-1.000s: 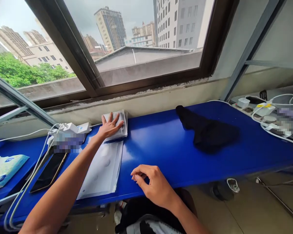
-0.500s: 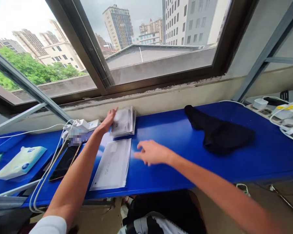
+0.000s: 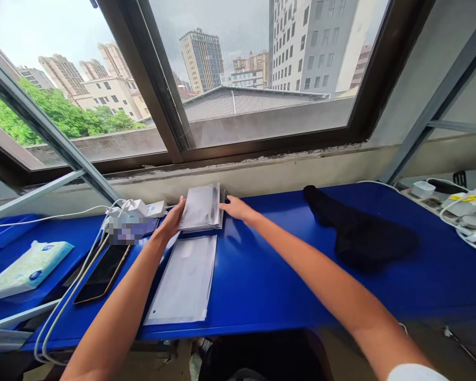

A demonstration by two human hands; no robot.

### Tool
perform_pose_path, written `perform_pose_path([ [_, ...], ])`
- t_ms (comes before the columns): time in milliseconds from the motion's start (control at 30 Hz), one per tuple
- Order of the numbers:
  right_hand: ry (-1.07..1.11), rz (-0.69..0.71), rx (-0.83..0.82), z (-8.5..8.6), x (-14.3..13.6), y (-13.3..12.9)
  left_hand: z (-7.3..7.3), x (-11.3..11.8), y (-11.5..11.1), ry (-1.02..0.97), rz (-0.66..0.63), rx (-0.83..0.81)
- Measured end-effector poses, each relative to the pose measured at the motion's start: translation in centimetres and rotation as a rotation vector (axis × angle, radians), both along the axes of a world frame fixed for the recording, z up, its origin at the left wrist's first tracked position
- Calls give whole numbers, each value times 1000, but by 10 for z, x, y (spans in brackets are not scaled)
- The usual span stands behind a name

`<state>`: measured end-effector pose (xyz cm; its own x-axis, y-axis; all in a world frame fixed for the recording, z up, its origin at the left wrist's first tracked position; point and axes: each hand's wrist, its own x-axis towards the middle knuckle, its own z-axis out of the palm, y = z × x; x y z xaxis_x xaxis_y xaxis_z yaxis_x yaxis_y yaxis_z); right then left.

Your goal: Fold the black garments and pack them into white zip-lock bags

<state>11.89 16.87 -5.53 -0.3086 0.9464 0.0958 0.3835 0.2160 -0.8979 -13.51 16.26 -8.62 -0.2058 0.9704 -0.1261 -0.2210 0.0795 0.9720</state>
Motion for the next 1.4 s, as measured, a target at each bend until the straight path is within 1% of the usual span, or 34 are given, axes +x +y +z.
perform_pose_path([
  [67, -239, -12, -20, 8, 59, -1, 4, -4, -1, 24, 57, -2],
  [100, -357, -51, -23, 12, 93, -6, 6, -6, -2, 37, 97, 6],
  [200, -699, -272, -33, 13, 188, -36, 18, -8, -7, 98, 230, 65],
  [267, -845, -386, -37, 7, 232, -60, 29, -5, -12, 157, 298, 142],
  [300, -880, -402, -23, 3, 246, -69, 35, -2, -15, 194, 322, 187],
  [333, -895, -402, -2, -2, 254, -76, 41, 4, -19, 237, 337, 235],
  [367, -889, -385, 27, -5, 257, -79, 47, 11, -24, 284, 341, 283],
  [433, -834, -315, 94, -10, 250, -79, 55, 32, -35, 389, 294, 376],
  [500, -737, -208, 153, -13, 229, -74, 57, 62, -50, 481, 167, 446],
  [533, -683, -146, 175, -14, 215, -72, 54, 79, -57, 526, 69, 468],
  [600, -590, -33, 205, -16, 187, -71, 41, 116, -72, 614, -155, 489],
  [633, -540, 14, 212, -17, 175, -73, 31, 133, -78, 705, -321, 514],
  [667, -472, 60, 202, -18, 165, -75, 21, 148, -82, 770, -433, 526],
  [733, -275, 153, 129, -18, 153, -81, 3, 167, -87, 814, -514, 492],
  [800, -66, 227, 36, -16, 152, -85, -10, 173, -85, 790, -488, 426],
  [867, 45, 289, -30, -12, 155, -87, -13, 172, -80, 769, -456, 377],
  [900, 78, 319, -57, -9, 156, -87, -12, 170, -78, 763, -449, 366],
  [967, 169, 375, -117, -4, 155, -88, -6, 169, -76, 754, -455, 380],
  [1067, 344, 377, -131, 5, 149, -89, 10, 172, -84, 838, -429, 511],
  [1133, 377, 362, -78, 11, 147, -90, 21, 171, -98, 947, -393, 597],
  [1200, 335, 354, -18, 16, 149, -89, 28, 166, -117, 1028, -372, 612],
  [1233, 307, 349, 8, 18, 150, -87, 29, 163, -129, 1048, -364, 596],
  [1300, 264, 344, 49, 20, 151, -83, 25, 162, -157, 1055, -355, 532],
  [1333, 251, 353, 60, 20, 150, -81, 20, 165, -171, 1054, -360, 494],
  [1400, 232, 385, 86, 19, 145, -79, 7, 179, -198, 1072, -405, 418],
])
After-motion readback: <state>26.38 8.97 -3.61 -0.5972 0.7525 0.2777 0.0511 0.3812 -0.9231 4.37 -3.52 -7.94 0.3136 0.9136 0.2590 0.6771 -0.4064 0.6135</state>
